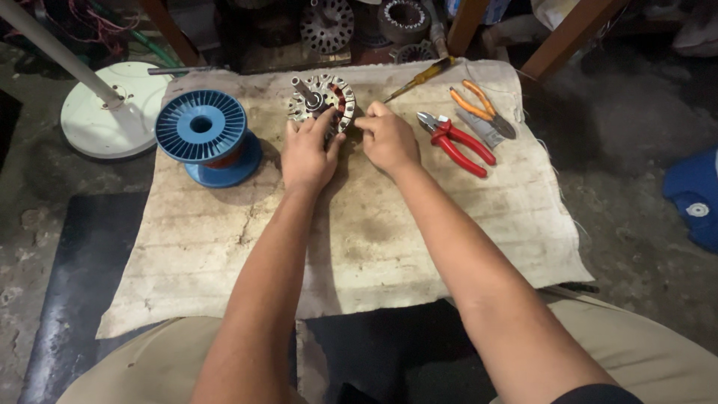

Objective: The person winds copper wire by hand into the slots of a motor armature held on a cloth-covered workbench, pressing each wire turn into place around the armature. They pull wire from a blue spool beside the armature and continue seating turns into the slots.

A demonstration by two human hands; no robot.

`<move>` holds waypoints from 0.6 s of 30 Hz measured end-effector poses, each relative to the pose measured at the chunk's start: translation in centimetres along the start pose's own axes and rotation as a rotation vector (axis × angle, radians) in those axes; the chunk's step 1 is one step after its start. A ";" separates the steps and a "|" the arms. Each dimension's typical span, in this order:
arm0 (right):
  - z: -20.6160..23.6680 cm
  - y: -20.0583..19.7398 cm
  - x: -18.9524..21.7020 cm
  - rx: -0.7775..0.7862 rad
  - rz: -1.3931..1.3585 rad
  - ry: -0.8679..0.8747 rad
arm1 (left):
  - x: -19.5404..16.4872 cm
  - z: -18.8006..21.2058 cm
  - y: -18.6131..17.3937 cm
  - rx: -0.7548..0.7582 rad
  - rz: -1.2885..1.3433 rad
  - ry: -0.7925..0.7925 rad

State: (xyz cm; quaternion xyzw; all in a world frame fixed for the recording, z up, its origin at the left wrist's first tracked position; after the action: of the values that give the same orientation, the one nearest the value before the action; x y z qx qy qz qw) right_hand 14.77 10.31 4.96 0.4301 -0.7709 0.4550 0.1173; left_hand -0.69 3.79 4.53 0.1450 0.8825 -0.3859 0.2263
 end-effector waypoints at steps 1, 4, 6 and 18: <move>0.0 0.1 -0.2 0.018 -0.013 0.023 | 0.0 0.0 0.0 0.008 -0.009 -0.007; -0.1 0.1 -0.2 0.008 -0.041 -0.043 | -0.1 0.1 -0.1 -0.023 -0.028 0.028; -0.1 0.1 -0.3 0.018 -0.116 -0.041 | -0.1 0.1 -0.3 -0.049 -0.022 0.049; -0.1 -0.4 0.1 0.017 -0.298 -0.041 | 0.2 0.2 -0.1 -0.043 0.039 0.072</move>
State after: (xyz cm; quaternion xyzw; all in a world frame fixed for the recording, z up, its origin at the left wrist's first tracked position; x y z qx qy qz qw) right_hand 14.95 10.24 5.32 0.5500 -0.6967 0.4304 0.1642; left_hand -0.83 3.58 4.42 0.1710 0.8951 -0.3570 0.2051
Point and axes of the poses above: each hand's wrist, its own z-axis away from the middle knuckle, its own y-axis out of the palm, x = y × z, the point moved 5 cm from there along -z, towards the middle knuckle, and after that the axes turned 11 degrees about -x, right-handed, at the moved point
